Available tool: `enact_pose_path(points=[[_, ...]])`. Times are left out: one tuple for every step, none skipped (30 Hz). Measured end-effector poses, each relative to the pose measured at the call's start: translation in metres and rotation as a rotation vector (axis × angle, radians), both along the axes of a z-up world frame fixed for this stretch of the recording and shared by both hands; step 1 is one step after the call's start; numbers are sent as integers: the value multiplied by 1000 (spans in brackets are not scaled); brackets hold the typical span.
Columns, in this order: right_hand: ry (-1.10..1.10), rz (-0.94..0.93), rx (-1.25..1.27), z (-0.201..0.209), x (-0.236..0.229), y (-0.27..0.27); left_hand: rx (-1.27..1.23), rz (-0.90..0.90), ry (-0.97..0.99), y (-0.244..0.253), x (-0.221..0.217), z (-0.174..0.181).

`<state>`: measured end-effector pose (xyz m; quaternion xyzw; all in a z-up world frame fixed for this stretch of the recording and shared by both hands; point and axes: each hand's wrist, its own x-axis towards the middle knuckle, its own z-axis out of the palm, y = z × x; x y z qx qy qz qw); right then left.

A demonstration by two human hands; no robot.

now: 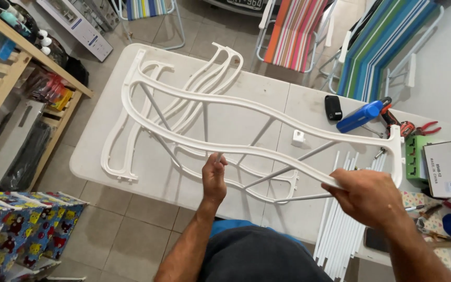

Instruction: Assembling a multi-tier shoe rack by inserting metal rods into plastic side frames on a table.

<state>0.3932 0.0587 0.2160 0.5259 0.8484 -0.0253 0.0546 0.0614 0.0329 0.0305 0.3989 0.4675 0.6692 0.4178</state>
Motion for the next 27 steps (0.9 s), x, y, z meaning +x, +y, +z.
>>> enact_pose_path(points=[[-1, -7, 5, -2, 13, -1, 5, -7, -1, 1, 5, 16], [90, 27, 111, -4, 26, 2, 3, -28, 74, 4, 8, 33], [180, 60, 218, -7, 39, 5, 1, -48, 150, 6, 12, 49], [182, 55, 219, -10, 52, 1, 1, -53, 152, 6, 17, 64], [312, 16, 233, -13, 66, -3, 51, -42, 237, 5, 23, 79], [446, -21, 256, -17, 79, -1, 111, -28, 326, 10, 27, 95], [451, -24, 266, -24, 91, -3, 120, -31, 332, 14, 35, 109], [492, -122, 219, -32, 102, -7, 187, -15, 446, 12, 42, 123], [532, -221, 170, -40, 112, -11, 253, -1, 561, 10, 49, 136], [541, -208, 170, -48, 118, -13, 253, 12, 571, 10, 57, 142], [529, -347, 118, -55, 124, -15, 284, -30, 621, 9, 64, 148], [518, -486, 70, -62, 130, -16, 317, -72, 672, 10, 72, 154], [528, -473, 73, -70, 133, -14, 322, -60, 683, 11, 78, 161], [587, -536, 62, -78, 135, -15, 395, -57, 731, 11, 85, 166], [645, -598, 50, -87, 138, -15, 468, -56, 779, 11, 92, 171], [653, -595, 49, -89, 128, -9, 469, -54, 787, 14, 97, 171], [722, -787, -85, -91, 118, -4, 459, -58, 864, 16, 102, 171], [783, -984, -225, -93, 107, -2, 447, -68, 936, 17, 106, 170], [787, -988, -227, -115, 106, 0, 448, -73, 939, 16, 110, 165], [679, -920, -315, -138, 104, 9, 412, -89, 1003, 18, 114, 159], [571, -851, -401, -160, 103, 18, 375, -105, 1066, 21, 119, 153], [571, -849, -403, -167, 91, 17, 372, -104, 1067, 22, 123, 142], [589, -869, -509, -174, 80, 17, 336, -157, 1098, 23, 127, 129], [610, -888, -611, -181, 68, 19, 304, -211, 1131, 28, 131, 117], [615, -888, -611, -204, 72, 19, 307, -212, 1135, 26, 136, 105], [652, -860, -576, -225, 74, 18, 291, -237, 1172, 24, 139, 94], [689, -832, -540, -246, 74, 16, 276, -262, 1209, 22, 141, 83]])
